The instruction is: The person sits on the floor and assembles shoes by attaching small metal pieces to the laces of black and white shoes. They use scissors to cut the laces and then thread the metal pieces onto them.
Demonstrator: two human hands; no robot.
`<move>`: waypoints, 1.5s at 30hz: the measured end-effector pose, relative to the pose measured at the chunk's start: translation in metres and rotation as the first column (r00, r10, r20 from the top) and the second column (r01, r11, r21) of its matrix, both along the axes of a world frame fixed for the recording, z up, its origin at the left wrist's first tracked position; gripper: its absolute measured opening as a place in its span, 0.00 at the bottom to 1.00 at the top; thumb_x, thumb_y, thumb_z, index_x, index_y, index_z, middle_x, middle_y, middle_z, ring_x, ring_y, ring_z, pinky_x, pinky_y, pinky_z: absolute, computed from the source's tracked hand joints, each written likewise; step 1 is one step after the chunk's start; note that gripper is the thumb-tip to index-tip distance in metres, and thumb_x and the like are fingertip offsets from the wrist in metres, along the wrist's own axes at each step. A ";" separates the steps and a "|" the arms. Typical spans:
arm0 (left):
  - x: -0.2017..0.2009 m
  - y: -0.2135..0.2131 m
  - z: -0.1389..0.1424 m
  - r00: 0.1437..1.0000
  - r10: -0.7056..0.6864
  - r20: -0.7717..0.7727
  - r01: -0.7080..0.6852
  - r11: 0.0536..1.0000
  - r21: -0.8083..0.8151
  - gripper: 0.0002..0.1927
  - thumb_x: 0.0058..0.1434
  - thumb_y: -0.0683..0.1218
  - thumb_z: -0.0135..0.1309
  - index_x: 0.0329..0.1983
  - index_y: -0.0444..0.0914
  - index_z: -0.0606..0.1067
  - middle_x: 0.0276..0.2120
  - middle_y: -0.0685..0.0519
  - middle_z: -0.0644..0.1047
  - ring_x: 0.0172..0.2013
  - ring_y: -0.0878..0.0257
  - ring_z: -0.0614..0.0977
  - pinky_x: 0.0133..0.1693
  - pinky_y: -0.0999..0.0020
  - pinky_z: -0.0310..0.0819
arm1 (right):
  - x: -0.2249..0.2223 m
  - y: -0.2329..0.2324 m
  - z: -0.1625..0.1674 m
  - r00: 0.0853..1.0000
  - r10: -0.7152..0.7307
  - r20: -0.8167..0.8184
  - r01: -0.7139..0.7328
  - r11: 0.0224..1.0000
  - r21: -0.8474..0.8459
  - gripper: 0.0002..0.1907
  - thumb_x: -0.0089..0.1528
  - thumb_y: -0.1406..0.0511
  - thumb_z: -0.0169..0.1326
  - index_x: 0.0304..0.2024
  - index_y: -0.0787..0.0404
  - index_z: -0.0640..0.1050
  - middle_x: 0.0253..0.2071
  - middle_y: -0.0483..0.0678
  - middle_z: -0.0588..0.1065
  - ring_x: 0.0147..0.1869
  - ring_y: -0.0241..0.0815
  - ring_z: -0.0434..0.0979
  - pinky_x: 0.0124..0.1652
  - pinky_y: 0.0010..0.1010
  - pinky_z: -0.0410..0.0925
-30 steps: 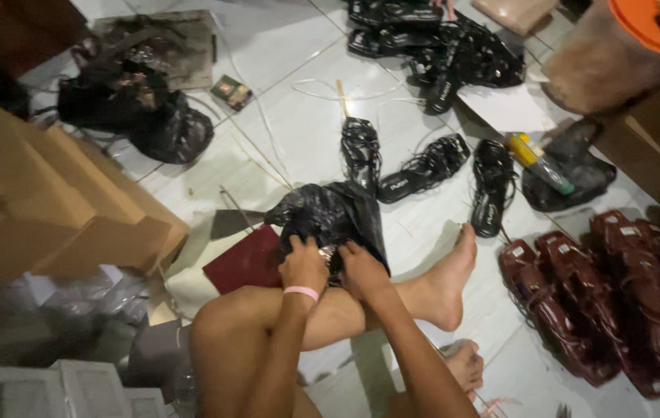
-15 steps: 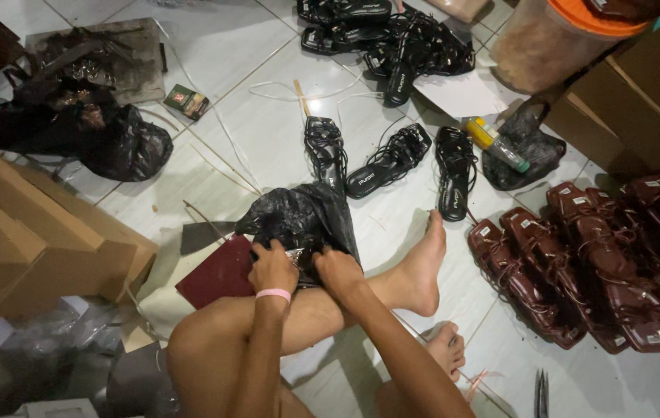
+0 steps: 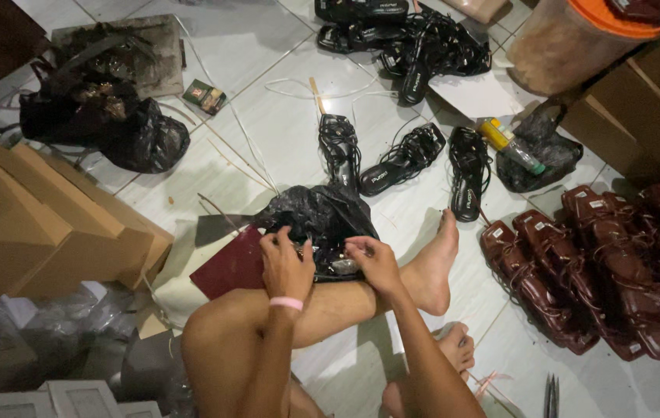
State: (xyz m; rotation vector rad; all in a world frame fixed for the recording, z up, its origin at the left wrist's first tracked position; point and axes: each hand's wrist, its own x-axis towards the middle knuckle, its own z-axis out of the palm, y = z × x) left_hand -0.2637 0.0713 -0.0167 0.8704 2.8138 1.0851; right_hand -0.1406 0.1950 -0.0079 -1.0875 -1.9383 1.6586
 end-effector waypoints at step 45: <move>-0.031 -0.015 -0.021 0.252 -0.534 0.807 -0.843 0.288 0.454 0.10 0.74 0.47 0.41 0.45 0.37 0.71 0.20 0.60 0.59 0.18 0.71 0.58 0.21 0.74 0.52 | -0.015 -0.024 0.011 0.953 0.232 0.197 -0.304 0.711 0.634 0.15 0.60 0.69 0.56 0.49 0.63 0.77 0.51 0.59 0.75 0.59 0.61 0.74 0.57 0.44 0.69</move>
